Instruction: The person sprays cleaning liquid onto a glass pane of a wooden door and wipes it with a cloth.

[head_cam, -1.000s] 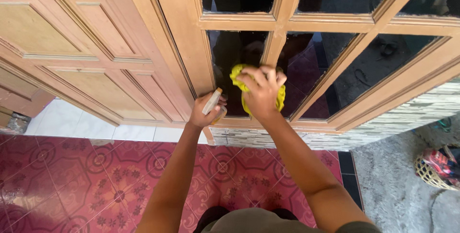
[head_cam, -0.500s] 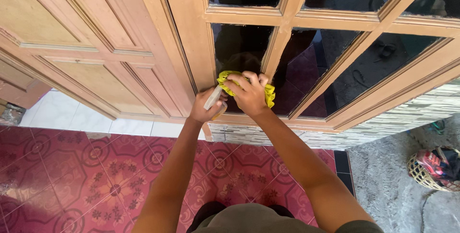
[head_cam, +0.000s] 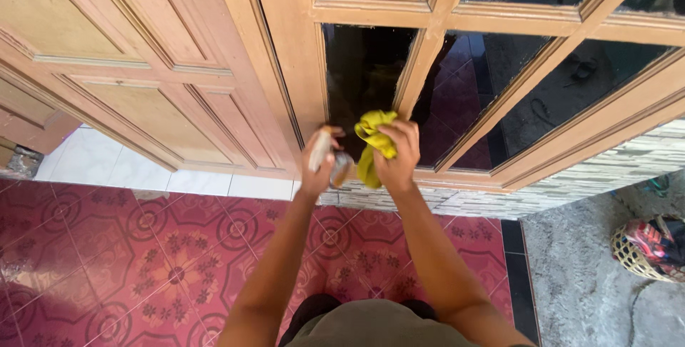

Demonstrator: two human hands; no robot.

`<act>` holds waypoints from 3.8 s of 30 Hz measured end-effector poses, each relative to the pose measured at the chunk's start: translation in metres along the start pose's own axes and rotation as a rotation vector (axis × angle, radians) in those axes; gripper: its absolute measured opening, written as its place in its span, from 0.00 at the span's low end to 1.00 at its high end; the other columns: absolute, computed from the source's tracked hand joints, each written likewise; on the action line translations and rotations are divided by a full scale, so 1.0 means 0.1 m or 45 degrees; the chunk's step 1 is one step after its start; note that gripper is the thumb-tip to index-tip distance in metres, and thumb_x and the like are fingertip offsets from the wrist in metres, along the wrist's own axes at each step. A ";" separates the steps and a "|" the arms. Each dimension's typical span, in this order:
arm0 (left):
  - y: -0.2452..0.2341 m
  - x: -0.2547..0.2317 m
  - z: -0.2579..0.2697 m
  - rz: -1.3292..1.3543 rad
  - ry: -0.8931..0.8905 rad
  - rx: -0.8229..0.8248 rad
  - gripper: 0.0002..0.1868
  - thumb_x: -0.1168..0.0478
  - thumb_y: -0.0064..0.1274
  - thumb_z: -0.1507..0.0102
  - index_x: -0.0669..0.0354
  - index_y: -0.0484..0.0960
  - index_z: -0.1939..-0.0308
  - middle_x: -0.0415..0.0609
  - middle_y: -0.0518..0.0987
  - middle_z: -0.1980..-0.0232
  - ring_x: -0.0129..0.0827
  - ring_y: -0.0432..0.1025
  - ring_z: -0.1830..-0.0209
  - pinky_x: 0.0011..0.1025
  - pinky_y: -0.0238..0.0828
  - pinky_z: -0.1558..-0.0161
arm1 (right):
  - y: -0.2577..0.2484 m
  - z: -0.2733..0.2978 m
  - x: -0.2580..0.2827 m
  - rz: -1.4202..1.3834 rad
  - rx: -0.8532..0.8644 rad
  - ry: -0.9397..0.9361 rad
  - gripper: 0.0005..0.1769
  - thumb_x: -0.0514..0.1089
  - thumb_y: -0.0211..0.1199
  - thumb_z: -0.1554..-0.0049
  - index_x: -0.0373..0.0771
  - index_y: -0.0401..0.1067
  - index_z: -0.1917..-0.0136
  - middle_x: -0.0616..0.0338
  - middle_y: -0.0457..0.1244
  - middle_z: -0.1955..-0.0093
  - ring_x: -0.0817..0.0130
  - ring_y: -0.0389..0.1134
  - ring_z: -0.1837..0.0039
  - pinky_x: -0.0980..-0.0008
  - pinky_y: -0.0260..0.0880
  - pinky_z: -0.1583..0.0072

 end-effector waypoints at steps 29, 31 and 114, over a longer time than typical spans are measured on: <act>0.47 -0.11 0.59 0.205 -0.277 -0.112 0.36 0.45 0.44 0.26 0.69 0.58 0.23 0.54 0.60 0.22 0.41 0.55 0.21 0.39 0.47 0.22 | 0.07 0.75 0.27 -0.355 0.863 0.379 0.53 0.38 0.68 0.53 0.28 0.46 0.21 0.34 0.52 0.28 0.39 0.57 0.27 0.52 0.61 0.29; 0.49 -0.17 0.56 0.128 -0.252 -0.068 0.36 0.46 0.43 0.25 0.70 0.58 0.22 0.53 0.57 0.19 0.40 0.52 0.19 0.38 0.43 0.20 | 0.07 0.77 0.26 -0.237 0.834 0.305 0.48 0.38 0.66 0.50 0.28 0.47 0.22 0.34 0.55 0.30 0.39 0.58 0.29 0.50 0.60 0.29; 0.47 0.16 0.02 -0.898 0.422 -0.071 0.17 0.74 0.53 0.41 0.57 0.87 0.51 0.52 0.78 0.37 0.47 0.69 0.30 0.52 0.63 0.29 | -0.22 0.33 -0.46 -0.082 0.207 0.429 0.07 0.35 0.65 0.45 0.30 0.77 0.53 0.47 0.62 0.45 0.59 0.64 0.41 0.62 0.66 0.43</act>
Point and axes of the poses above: each hand's wrist, its own z-axis away from the middle knuckle, its own y-axis out of the palm, x = y × z, the point moved 5 cm from there along -z, towards the middle knuckle
